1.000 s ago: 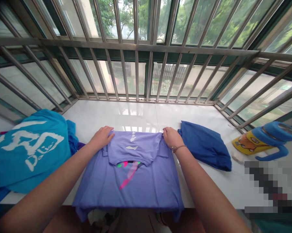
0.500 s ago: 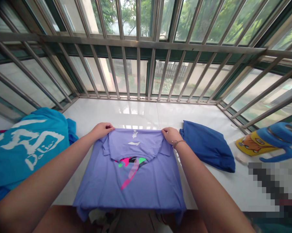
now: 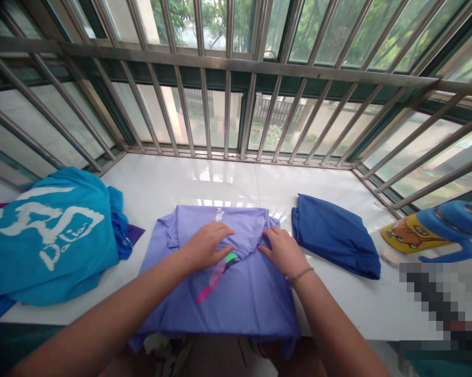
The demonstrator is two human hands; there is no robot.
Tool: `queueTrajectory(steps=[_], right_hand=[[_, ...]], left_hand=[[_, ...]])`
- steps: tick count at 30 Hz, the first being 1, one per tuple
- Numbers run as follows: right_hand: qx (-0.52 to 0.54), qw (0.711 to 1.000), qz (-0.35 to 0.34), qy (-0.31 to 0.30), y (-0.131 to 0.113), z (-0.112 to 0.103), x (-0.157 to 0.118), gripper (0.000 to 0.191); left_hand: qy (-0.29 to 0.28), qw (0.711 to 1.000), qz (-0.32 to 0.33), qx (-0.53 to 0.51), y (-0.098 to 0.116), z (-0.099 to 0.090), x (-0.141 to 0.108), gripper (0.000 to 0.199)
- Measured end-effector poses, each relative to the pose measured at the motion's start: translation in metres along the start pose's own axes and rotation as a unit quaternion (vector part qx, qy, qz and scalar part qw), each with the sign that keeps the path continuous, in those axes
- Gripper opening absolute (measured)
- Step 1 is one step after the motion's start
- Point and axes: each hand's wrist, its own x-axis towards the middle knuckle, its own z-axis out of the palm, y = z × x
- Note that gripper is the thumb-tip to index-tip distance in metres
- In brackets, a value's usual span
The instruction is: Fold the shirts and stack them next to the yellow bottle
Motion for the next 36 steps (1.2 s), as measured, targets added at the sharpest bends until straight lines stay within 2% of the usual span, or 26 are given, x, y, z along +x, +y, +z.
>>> queueTrajectory(steps=[2,5,7,10,13,15,17,20,22,24,27,29,31,33,36], right_hand=[[-0.044,0.999,0.014,0.015,-0.009,0.008,-0.003,0.022],[-0.101,0.994,0.014,0.024,-0.018,0.009,-0.004,0.02],[-0.117,0.993,0.003,0.032,-0.021,0.005,-0.006,0.02],[-0.106,0.994,-0.025,0.019,-0.021,-0.001,-0.013,0.02],[-0.066,0.997,-0.05,0.003,-0.02,-0.005,-0.017,0.023],[-0.035,0.998,-0.036,0.029,-0.02,-0.008,-0.015,0.028],[0.001,0.998,0.012,0.055,-0.021,-0.012,-0.009,0.032],[0.052,0.991,0.102,0.064,-0.021,-0.016,0.01,0.028],[0.043,0.987,0.131,0.085,-0.018,-0.017,0.029,0.028],[0.012,0.988,0.127,0.089,-0.011,-0.017,0.051,0.035],[0.005,0.996,0.083,0.013,0.001,-0.018,0.082,0.041],[0.017,0.998,0.054,-0.041,0.009,-0.021,0.096,0.035],[0.02,0.997,0.039,-0.059,0.014,-0.028,0.105,0.03],[0.016,0.998,0.035,-0.044,0.017,-0.04,0.11,0.026],[0.014,0.998,0.041,0.039,0.016,-0.065,0.109,0.019]], left_hand=[[-0.023,0.999,-0.009,0.036,0.031,0.022,0.019,0.041],[-0.051,0.995,-0.022,0.088,0.055,0.041,0.042,0.02],[-0.041,0.995,-0.03,0.087,0.061,0.044,0.048,0.023],[-0.014,0.997,-0.041,0.065,0.061,0.039,0.043,0.022],[-0.037,0.996,-0.044,0.063,0.052,0.03,0.033,0.024],[-0.043,0.993,-0.082,0.076,0.037,0.02,0.028,0.028],[-0.019,0.98,-0.166,0.106,0.013,0.003,0.024,0.03],[0.028,0.928,-0.324,0.181,-0.036,-0.027,0.02,0.03],[0.029,0.895,-0.383,0.224,-0.072,-0.044,0.018,0.042],[-0.005,0.904,-0.367,0.22,-0.106,-0.057,0.018,0.048],[-0.089,0.944,-0.29,0.132,-0.145,-0.071,0.019,0.039],[-0.128,0.953,-0.263,0.084,-0.162,-0.08,0.02,0.028],[-0.145,0.956,-0.247,0.064,-0.17,-0.09,0.022,0.019],[-0.131,0.964,-0.226,0.053,-0.173,-0.102,0.026,0.017],[-0.022,0.98,-0.185,0.066,-0.165,-0.126,0.034,0.018]])
